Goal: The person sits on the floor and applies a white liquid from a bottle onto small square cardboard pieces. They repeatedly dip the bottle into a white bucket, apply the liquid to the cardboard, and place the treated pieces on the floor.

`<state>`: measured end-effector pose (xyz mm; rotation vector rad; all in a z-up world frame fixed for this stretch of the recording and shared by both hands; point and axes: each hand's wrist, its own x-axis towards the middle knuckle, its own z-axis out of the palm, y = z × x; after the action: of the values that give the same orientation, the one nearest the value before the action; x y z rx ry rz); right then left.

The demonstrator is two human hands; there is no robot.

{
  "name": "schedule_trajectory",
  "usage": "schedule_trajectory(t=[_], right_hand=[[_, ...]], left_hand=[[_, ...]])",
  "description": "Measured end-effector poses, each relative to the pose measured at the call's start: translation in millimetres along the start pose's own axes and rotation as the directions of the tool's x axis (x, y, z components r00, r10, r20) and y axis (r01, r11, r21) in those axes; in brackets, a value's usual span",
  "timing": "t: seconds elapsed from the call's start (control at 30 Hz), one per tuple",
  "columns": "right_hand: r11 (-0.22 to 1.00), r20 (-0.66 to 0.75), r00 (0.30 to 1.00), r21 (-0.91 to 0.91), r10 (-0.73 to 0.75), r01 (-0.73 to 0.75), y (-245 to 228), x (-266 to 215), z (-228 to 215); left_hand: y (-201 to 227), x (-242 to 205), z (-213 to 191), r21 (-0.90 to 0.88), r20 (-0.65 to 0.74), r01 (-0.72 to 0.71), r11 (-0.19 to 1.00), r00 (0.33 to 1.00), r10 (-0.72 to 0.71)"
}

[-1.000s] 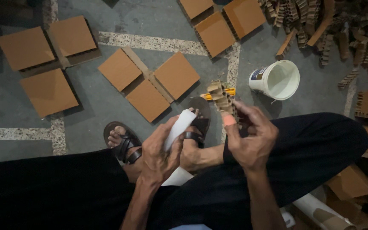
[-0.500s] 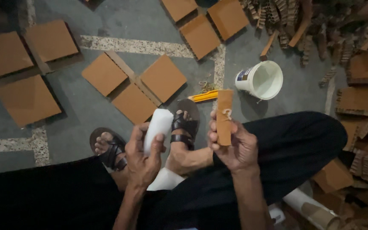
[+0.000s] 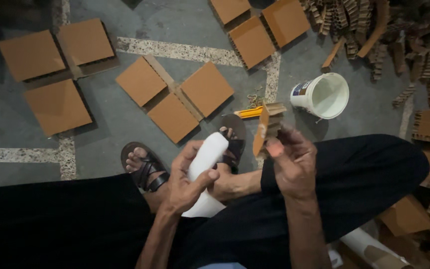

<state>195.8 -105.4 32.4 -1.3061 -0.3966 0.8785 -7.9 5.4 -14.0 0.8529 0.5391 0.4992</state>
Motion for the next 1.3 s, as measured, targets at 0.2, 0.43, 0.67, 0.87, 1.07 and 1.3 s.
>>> schedule_trajectory(t=[0.2,0.43,0.67,0.87,1.07,1.3], right_hand=[[0.865,0.049,0.982,-0.466,-0.185,0.186,-21,-1,34],[0.707,0.165,0.953,-0.64,-0.255,0.3,-42,-2,54],[0.811,-0.047,0.979,-0.568,-0.199,0.137,-23,-3,60],[0.895,-0.093,0.985,-0.437,-0.142,0.088,-5,-4,64],[0.901,-0.081,0.988,-0.425,-0.133,0.086,1,-5,62],[0.893,0.004,0.994,-0.438,-0.11,0.101,-3,-7,57]], left_hand=[[3,0,-1,0.075,0.141,-0.09,0.993,0.987,0.079],[0,3,1,0.115,0.15,-0.099,0.988,0.985,0.081],[3,6,11,0.099,0.111,-0.052,0.994,0.993,0.041],[7,6,22,0.39,0.087,-0.111,0.914,0.993,0.084],[17,9,24,0.547,0.031,-0.065,0.835,0.998,0.057],[25,13,25,0.759,-0.011,-0.047,0.649,0.996,0.085]])
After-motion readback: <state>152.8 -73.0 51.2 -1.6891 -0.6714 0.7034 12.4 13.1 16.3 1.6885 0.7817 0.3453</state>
